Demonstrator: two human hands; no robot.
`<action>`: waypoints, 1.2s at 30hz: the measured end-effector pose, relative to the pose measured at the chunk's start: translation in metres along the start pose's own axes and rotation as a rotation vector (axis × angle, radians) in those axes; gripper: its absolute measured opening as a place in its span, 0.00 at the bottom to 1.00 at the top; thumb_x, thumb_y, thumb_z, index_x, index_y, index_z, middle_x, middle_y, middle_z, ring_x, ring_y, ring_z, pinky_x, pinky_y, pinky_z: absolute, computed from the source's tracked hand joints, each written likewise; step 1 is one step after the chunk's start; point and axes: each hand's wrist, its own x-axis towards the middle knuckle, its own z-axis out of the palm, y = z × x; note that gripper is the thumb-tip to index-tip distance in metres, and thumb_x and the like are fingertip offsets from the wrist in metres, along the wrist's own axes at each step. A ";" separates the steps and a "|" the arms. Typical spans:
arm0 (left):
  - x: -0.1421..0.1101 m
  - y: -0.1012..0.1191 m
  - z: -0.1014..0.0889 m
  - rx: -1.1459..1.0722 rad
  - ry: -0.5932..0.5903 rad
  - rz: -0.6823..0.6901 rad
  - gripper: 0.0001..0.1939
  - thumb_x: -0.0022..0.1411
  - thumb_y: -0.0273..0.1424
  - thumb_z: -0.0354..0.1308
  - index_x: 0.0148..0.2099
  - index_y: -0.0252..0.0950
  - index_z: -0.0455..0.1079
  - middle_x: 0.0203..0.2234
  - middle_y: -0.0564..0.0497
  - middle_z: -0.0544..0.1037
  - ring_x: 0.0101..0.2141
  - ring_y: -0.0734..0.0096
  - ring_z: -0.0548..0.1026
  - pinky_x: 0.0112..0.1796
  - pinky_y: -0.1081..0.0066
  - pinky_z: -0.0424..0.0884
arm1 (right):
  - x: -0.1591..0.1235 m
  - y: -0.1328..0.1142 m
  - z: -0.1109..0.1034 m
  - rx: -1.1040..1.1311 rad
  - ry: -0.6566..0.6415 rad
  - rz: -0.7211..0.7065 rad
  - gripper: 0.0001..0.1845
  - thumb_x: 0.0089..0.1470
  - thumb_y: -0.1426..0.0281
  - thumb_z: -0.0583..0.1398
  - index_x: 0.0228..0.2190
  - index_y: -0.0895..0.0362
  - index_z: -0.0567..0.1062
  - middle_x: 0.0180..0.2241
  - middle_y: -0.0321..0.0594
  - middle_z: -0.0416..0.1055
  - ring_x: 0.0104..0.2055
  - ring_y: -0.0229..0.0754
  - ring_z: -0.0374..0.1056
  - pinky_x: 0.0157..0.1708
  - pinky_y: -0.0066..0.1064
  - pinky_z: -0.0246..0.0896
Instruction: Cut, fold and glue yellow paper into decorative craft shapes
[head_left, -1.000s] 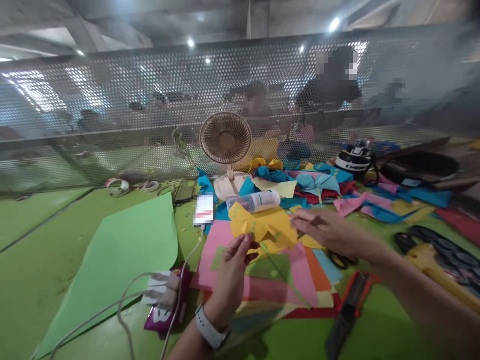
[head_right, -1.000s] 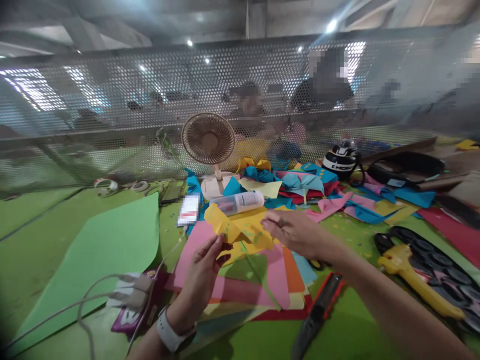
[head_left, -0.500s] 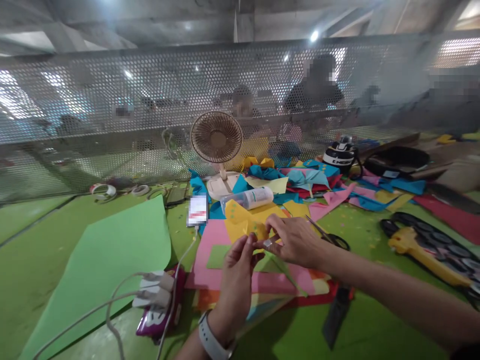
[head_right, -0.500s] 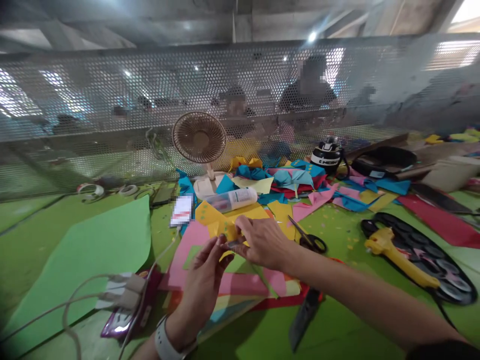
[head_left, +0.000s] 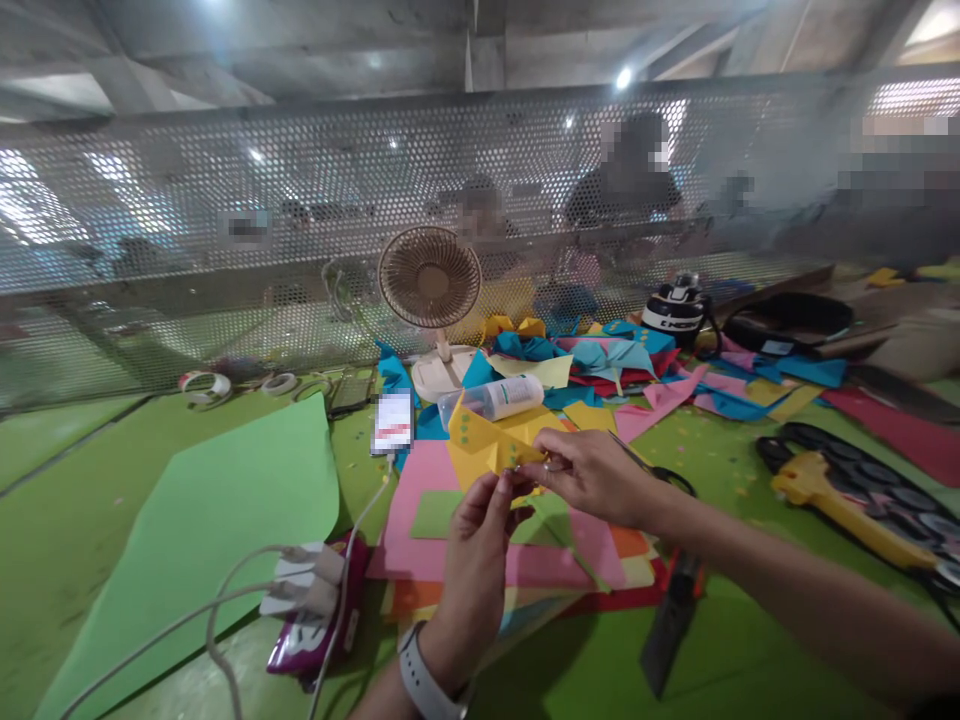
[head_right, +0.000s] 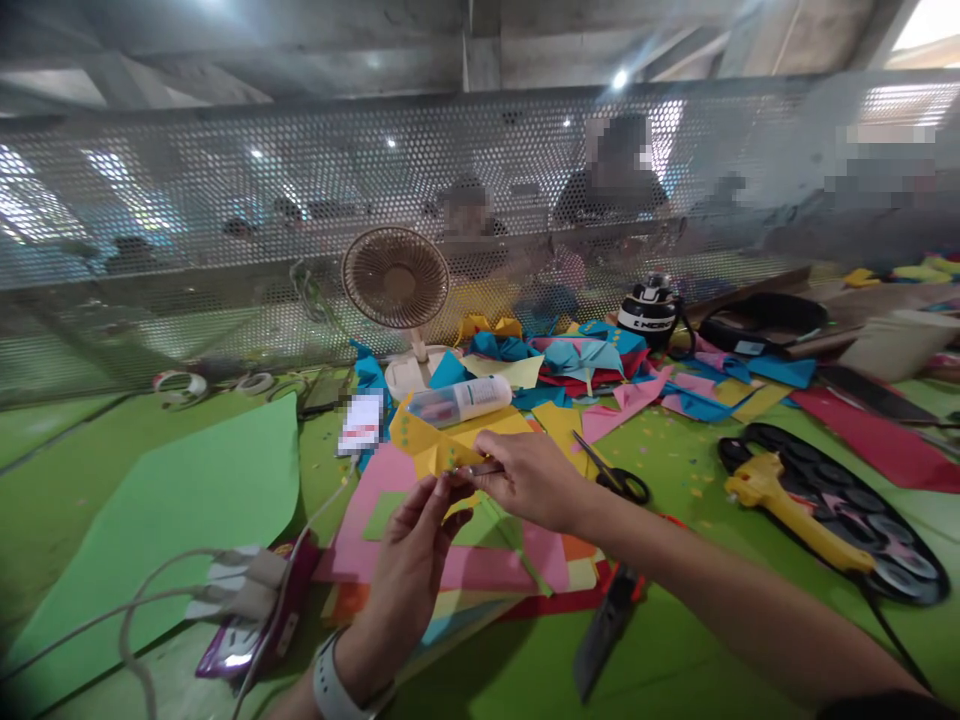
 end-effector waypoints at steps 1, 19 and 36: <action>0.000 0.000 0.000 0.007 0.004 -0.002 0.08 0.52 0.35 0.64 0.35 0.37 0.74 0.34 0.50 0.79 0.37 0.69 0.76 0.34 0.73 0.70 | 0.000 0.000 0.000 0.016 0.001 -0.005 0.14 0.59 0.60 0.52 0.27 0.56 0.67 0.19 0.34 0.68 0.22 0.36 0.64 0.22 0.26 0.45; -0.001 -0.002 0.003 0.001 0.021 -0.038 0.09 0.48 0.34 0.67 0.33 0.36 0.74 0.31 0.50 0.79 0.33 0.69 0.76 0.33 0.72 0.70 | 0.001 -0.002 0.000 0.113 0.083 0.046 0.12 0.58 0.61 0.54 0.29 0.56 0.70 0.21 0.34 0.69 0.22 0.35 0.63 0.23 0.25 0.50; 0.001 -0.002 0.002 0.072 0.009 -0.053 0.09 0.46 0.34 0.68 0.28 0.34 0.75 0.25 0.51 0.77 0.30 0.71 0.75 0.32 0.73 0.69 | -0.001 0.003 -0.001 0.082 0.037 -0.009 0.14 0.55 0.58 0.57 0.34 0.57 0.71 0.24 0.35 0.70 0.24 0.35 0.64 0.24 0.26 0.51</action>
